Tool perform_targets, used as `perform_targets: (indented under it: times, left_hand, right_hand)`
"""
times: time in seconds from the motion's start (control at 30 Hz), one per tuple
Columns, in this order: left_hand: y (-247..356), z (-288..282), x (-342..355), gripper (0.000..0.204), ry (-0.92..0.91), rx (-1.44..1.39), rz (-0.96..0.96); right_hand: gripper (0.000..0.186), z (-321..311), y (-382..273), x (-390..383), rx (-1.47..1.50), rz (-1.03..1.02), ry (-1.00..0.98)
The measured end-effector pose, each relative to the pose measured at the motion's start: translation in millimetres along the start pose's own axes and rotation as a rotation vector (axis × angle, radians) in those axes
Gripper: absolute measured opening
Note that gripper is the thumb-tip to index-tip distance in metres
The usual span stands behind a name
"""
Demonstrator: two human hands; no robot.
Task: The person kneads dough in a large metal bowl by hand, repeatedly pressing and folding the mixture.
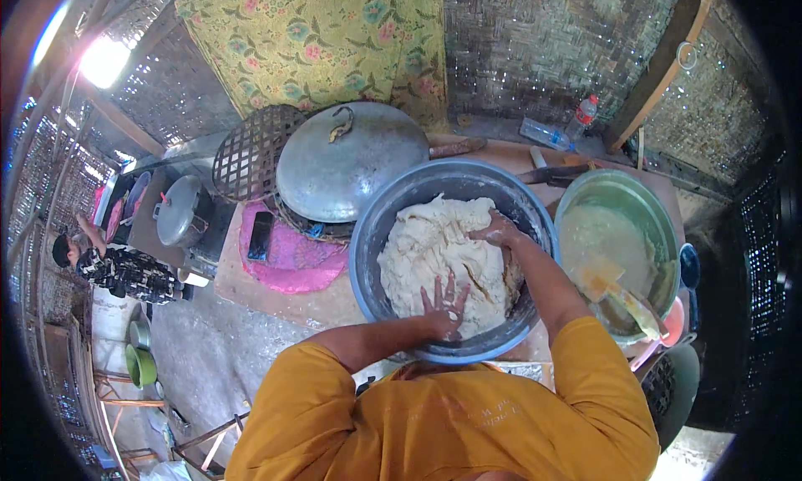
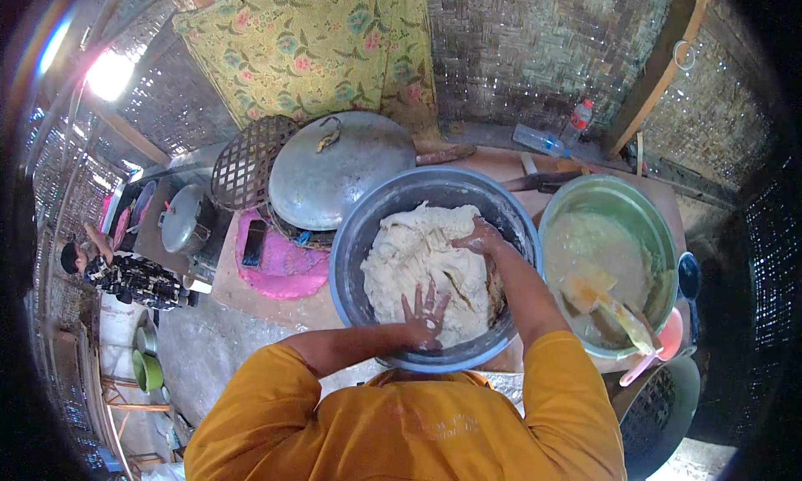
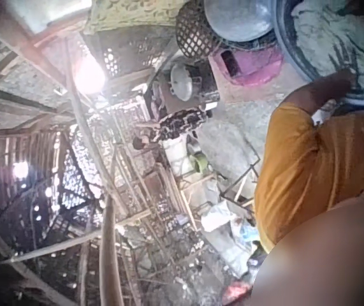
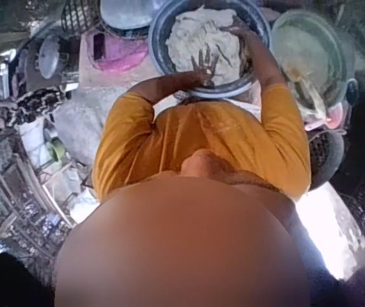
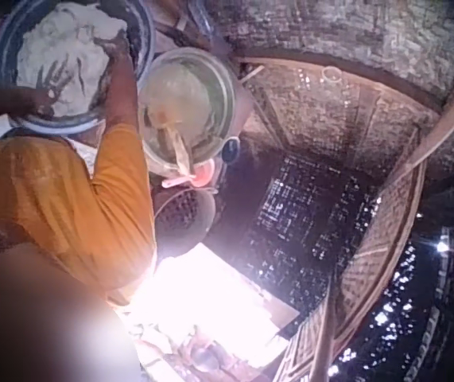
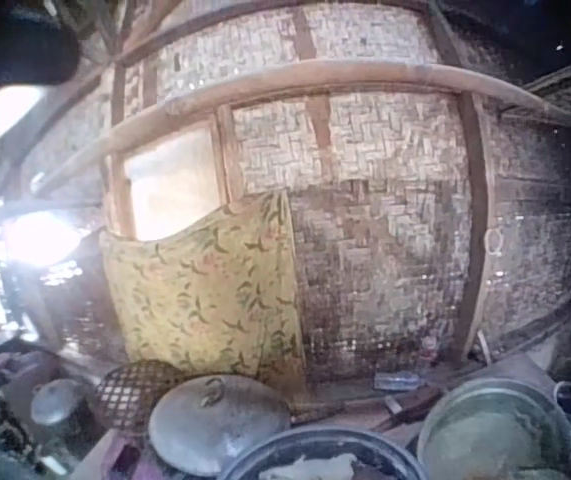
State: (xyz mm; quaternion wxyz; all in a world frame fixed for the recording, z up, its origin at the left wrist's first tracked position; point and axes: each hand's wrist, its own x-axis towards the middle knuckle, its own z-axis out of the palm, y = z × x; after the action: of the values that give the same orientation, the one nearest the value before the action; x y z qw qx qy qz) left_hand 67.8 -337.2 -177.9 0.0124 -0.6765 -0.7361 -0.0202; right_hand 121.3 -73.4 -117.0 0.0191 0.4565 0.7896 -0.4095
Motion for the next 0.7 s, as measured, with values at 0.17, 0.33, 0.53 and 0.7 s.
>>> perform_targets:
  times: [0.17,0.33,0.53,0.7]
  left_hand:
    - [40.7,10.9,45.1,0.073,-0.343,-0.222,-0.125]
    - [42.0,5.3,73.6,0.091,-0.741,-0.523,0.017]
    - [3.8,-71.5,90.0,0.090,-0.648,-0.509,0.225]
    - [-124.1,-98.6,126.1,0.054,-0.516,-0.792,0.170]
  right_hand:
    - [0.121,-18.1,-17.2,34.4,-0.103,-0.069,-0.138]
    - [0.123,-23.3,-29.3,60.2,-0.198,-0.076,-0.257]
    - [0.107,-5.1,-4.0,58.0,-0.275,-0.191,-0.091]
    - [0.108,12.9,-82.7,-42.3,-0.475,-0.043,-0.281]
